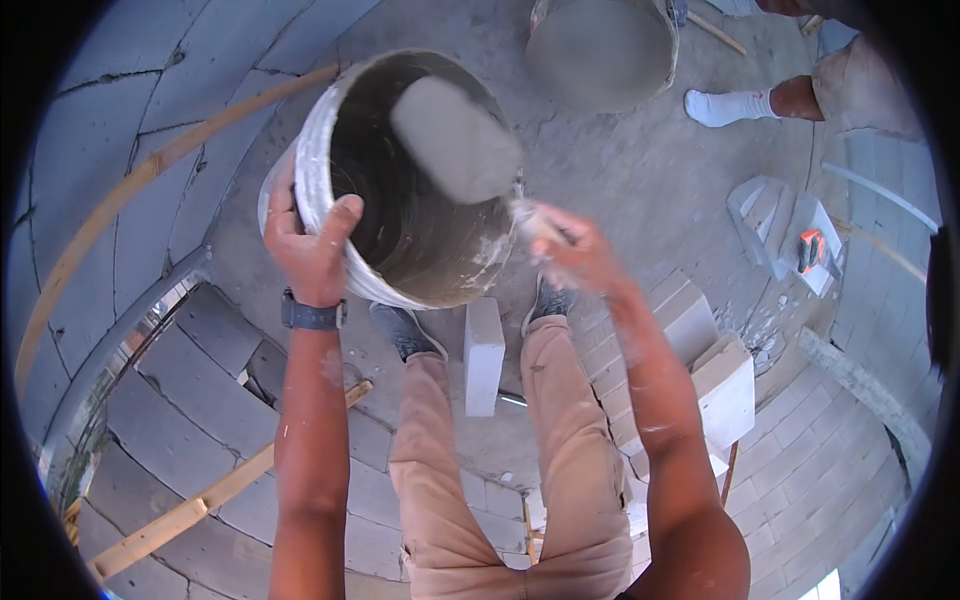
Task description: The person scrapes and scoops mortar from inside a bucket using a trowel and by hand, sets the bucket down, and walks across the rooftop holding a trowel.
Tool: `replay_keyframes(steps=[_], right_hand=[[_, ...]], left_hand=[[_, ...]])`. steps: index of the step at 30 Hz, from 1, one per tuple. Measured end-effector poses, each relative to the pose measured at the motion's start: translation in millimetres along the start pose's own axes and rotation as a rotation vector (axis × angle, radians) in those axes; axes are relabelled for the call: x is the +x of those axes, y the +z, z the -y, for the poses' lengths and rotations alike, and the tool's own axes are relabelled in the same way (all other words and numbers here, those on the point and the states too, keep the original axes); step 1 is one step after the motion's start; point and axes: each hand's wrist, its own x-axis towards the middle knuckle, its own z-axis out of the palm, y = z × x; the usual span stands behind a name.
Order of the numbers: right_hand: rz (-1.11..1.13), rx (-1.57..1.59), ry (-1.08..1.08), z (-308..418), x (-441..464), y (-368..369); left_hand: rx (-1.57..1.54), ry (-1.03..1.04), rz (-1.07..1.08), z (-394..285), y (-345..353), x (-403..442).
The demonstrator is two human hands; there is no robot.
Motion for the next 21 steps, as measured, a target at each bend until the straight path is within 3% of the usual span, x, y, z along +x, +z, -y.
replay_keyframes(steps=[4, 5, 7, 8, 10, 14, 18, 21], right_hand=[[-0.361, -0.206, -0.120, 7.5, -4.0, -62.0], [-0.360, -0.204, -0.122, -0.2, 5.2, -77.8], [-0.746, -0.867, -0.566, -13.6, 27.1, -98.6], [-0.749, -0.863, -0.565, -17.2, 34.1, -101.5], [-0.985, -1.279, -0.263, -17.9, 45.6, -88.2], [-1.007, -1.332, -0.189, -78.5, 59.5, -64.5], [-0.954, -1.098, -0.141, -102.7, 6.0, -26.6], [-0.927, -1.187, -0.234, -102.4, -39.4, -8.6]], left_hand=[[-0.172, -0.130, -0.059, -7.5, -8.9, 17.6], [-0.170, -0.128, -0.059, -5.6, -10.2, 20.6], [-0.178, -0.110, -0.049, 2.1, -13.7, 29.3], [-0.188, -0.131, -0.026, 3.5, -15.9, 32.4], [-0.195, -0.151, -0.004, 3.8, -18.2, 36.8], [-0.200, -0.185, 0.096, 6.7, -29.5, 39.7], [-0.199, -0.167, 0.120, 7.1, -43.2, 39.5], [-0.271, -0.160, 0.143, 17.3, -53.3, 40.6]])
